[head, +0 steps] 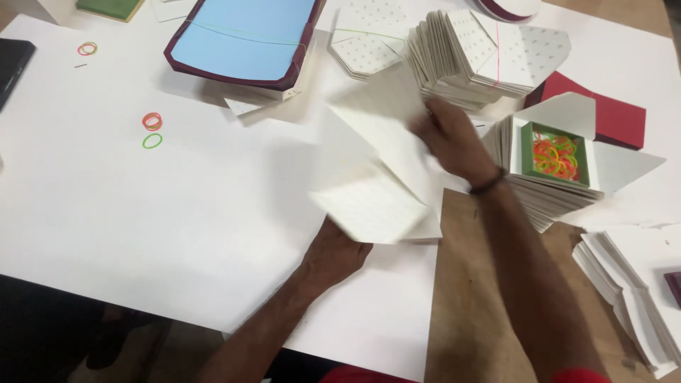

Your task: Folding and stacking white envelopes at a workstation.

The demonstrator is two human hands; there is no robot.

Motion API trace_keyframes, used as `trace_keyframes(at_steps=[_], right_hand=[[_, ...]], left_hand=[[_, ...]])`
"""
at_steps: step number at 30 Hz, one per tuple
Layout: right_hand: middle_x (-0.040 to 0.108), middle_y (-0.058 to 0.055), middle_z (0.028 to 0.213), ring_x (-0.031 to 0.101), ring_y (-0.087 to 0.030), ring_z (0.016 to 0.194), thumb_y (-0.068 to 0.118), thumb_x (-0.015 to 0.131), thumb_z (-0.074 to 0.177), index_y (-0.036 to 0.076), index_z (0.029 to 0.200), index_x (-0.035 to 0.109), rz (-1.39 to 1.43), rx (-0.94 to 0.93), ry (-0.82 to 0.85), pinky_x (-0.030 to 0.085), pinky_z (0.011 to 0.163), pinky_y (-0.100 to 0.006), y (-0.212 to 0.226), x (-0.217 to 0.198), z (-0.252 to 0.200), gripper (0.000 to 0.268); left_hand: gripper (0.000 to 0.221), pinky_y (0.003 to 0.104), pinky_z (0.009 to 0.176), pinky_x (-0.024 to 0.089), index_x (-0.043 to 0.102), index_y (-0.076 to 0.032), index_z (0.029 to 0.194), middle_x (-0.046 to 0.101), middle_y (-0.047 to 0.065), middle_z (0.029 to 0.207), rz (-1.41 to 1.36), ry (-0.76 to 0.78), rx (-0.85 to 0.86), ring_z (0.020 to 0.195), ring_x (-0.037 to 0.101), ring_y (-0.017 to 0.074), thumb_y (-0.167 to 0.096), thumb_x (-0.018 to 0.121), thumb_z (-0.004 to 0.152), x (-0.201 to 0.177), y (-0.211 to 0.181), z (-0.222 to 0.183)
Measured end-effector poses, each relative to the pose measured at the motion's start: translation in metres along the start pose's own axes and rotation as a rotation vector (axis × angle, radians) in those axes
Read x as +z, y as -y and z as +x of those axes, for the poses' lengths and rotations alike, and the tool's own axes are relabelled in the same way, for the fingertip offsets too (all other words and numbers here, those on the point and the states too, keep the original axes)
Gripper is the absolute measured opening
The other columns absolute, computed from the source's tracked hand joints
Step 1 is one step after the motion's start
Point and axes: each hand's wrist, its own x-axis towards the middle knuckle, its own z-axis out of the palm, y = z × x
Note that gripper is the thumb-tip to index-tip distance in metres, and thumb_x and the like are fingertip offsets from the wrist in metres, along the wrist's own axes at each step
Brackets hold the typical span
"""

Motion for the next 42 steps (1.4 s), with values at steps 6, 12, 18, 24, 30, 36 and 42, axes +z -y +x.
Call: trace_keyframes(at_steps=[6, 12, 18, 24, 30, 36, 42], right_hand=[[0.066, -0.013, 0.075, 0.062, -0.020, 0.066, 0.024, 0.068, 0.101, -0.001, 0.104, 0.064, -0.174, 0.035, 0.128, 0.051, 0.063, -0.037, -0.062, 0.012, -0.037, 0.025], [0.068, -0.023, 0.075, 0.066, -0.031, 0.064, 0.027, 0.063, 0.105, -0.002, 0.110, 0.061, -0.196, 0.247, 0.211, 0.051, 0.064, -0.043, -0.021, 0.020, -0.033, 0.030], [0.072, -0.021, 0.096, 0.071, -0.033, 0.092, 0.020, 0.061, 0.106, -0.004, 0.123, 0.059, -0.173, 0.086, 0.028, 0.056, 0.080, -0.043, -0.048, 0.040, -0.042, 0.029], [0.065, -0.028, 0.117, 0.060, -0.038, 0.112, 0.014, 0.075, 0.091, -0.005, 0.119, 0.063, -0.328, -0.121, -0.229, 0.050, 0.095, -0.044, 0.006, 0.028, -0.086, 0.036], [0.073, -0.007, 0.118, 0.066, -0.028, 0.115, 0.011, 0.069, 0.094, 0.008, 0.109, 0.077, -0.310, -0.097, 0.088, 0.051, 0.100, -0.040, 0.010, 0.019, -0.117, 0.017], [0.068, -0.008, 0.137, 0.062, -0.027, 0.125, -0.001, 0.059, 0.087, 0.010, 0.128, 0.074, -0.389, -0.256, 0.344, 0.047, 0.106, -0.043, 0.007, -0.010, -0.110, 0.045], [0.059, -0.019, 0.143, 0.056, -0.033, 0.127, 0.022, 0.078, 0.073, -0.001, 0.136, 0.063, -0.346, -0.321, 0.511, 0.048, 0.102, -0.044, 0.006, -0.020, -0.107, 0.069]], left_hand=[[0.042, 0.049, 0.100, 0.053, 0.059, 0.004, 0.133, 0.059, 0.027, 0.135, -0.276, -0.171, -0.130, 0.123, 0.059, 0.0437, -0.003, 0.058, 0.091, 0.005, 0.011, -0.002], [0.022, 0.033, 0.092, 0.061, 0.060, -0.005, 0.119, 0.068, 0.012, 0.117, -0.527, -0.207, -0.538, 0.106, 0.073, 0.0247, -0.023, 0.058, 0.107, -0.019, 0.023, 0.003], [0.034, 0.037, 0.086, 0.064, 0.064, -0.007, 0.125, 0.047, 0.014, 0.146, -0.407, -0.036, -0.351, 0.138, 0.042, 0.0309, -0.021, 0.064, 0.094, -0.038, 0.000, 0.026], [0.036, 0.053, 0.112, 0.033, 0.069, -0.008, 0.127, 0.057, 0.008, 0.142, -0.055, 0.158, -0.134, 0.140, 0.043, 0.0304, -0.014, 0.070, 0.091, -0.040, 0.017, 0.034], [0.027, 0.045, 0.116, 0.039, 0.071, -0.012, 0.121, 0.064, 0.004, 0.134, -0.001, 0.276, -0.141, 0.135, 0.052, 0.0227, -0.010, 0.065, 0.095, -0.039, 0.016, 0.040], [0.061, 0.049, 0.116, 0.029, 0.062, 0.002, 0.136, 0.051, 0.018, 0.150, -0.024, 0.424, -0.001, 0.144, 0.038, 0.0338, -0.012, 0.075, 0.078, -0.056, 0.023, 0.031], [0.067, 0.046, 0.117, 0.033, 0.066, -0.002, 0.127, 0.055, 0.013, 0.145, -0.023, 0.330, -0.183, 0.144, 0.038, 0.0307, -0.037, 0.086, 0.073, -0.050, -0.001, 0.034]])
